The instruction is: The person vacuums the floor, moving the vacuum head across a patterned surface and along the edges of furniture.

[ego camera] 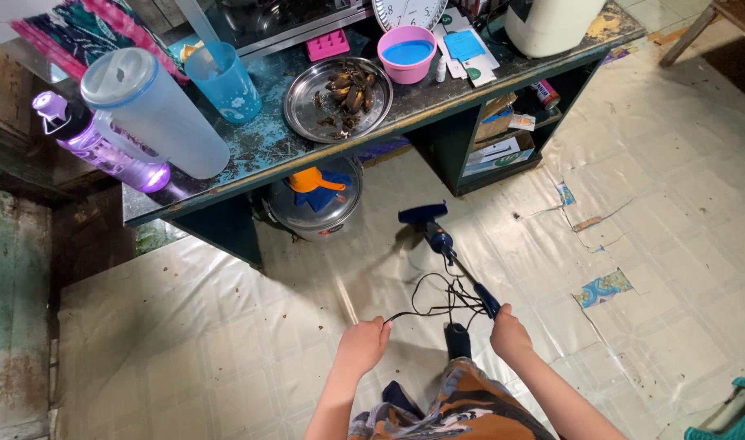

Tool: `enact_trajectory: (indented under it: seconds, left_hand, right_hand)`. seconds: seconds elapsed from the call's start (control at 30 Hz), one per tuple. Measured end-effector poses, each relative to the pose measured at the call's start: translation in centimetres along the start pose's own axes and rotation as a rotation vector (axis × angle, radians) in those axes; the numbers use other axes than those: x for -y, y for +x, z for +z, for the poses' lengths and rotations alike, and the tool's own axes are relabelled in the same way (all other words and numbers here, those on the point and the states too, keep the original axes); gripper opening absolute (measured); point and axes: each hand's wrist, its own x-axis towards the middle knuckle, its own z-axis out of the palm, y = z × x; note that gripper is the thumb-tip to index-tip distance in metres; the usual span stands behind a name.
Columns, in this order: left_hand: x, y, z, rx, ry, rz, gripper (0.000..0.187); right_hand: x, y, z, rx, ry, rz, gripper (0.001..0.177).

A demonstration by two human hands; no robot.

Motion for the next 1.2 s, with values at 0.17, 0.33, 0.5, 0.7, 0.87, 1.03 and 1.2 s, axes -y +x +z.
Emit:
enact_trajectory:
  seconds: [0.17,0.33,0.5,0.7,0.87,1.03,1.2]
  left_hand:
    - [-1.9,3.9,-0.5,-0.016,-0.007,-0.037,0.038]
    - [-4.6,9.3,-0.9,-0.064,-0.062,-0.08,0.037]
    - [-6.9,14.6,-1.2,-0.052,-0.063,-0.175,0.037]
    - [-8.0,18.7,-1.9,-0.04,-0.126,-0.274,0.037]
    - [-7.9,19.9,-1.2,-0.022,-0.095,-0.331,0.037]
    - [-7.5,19.5,0.0,-0.065,-0.069,-0.33,0.035]
    - [-7.4,18.3,0.5,-0.061,-0.088,-0.335,0.035]
  right_hand:
    - [1.0,8.3,-1.6,0.004,0.0,-0.043,0.033]
    - [3.2,17.7,-5.5,0.019,-0.01,-0.142,0.033]
    - [6.4,27.0,-8.5,0.026,-0.039,-0.213,0.031]
    - [10.6,36.7,-10.6,-0.014,-0.044,-0.264,0.033]
    - [14.2,41.1,-11.1,0.002,-0.077,-0.255,0.036]
    - [15.1,41.3,-10.7,0.015,-0.07,-0.238,0.039]
    - [13.9,39.3,-10.2,0.02,-0.155,-0.229,0.042]
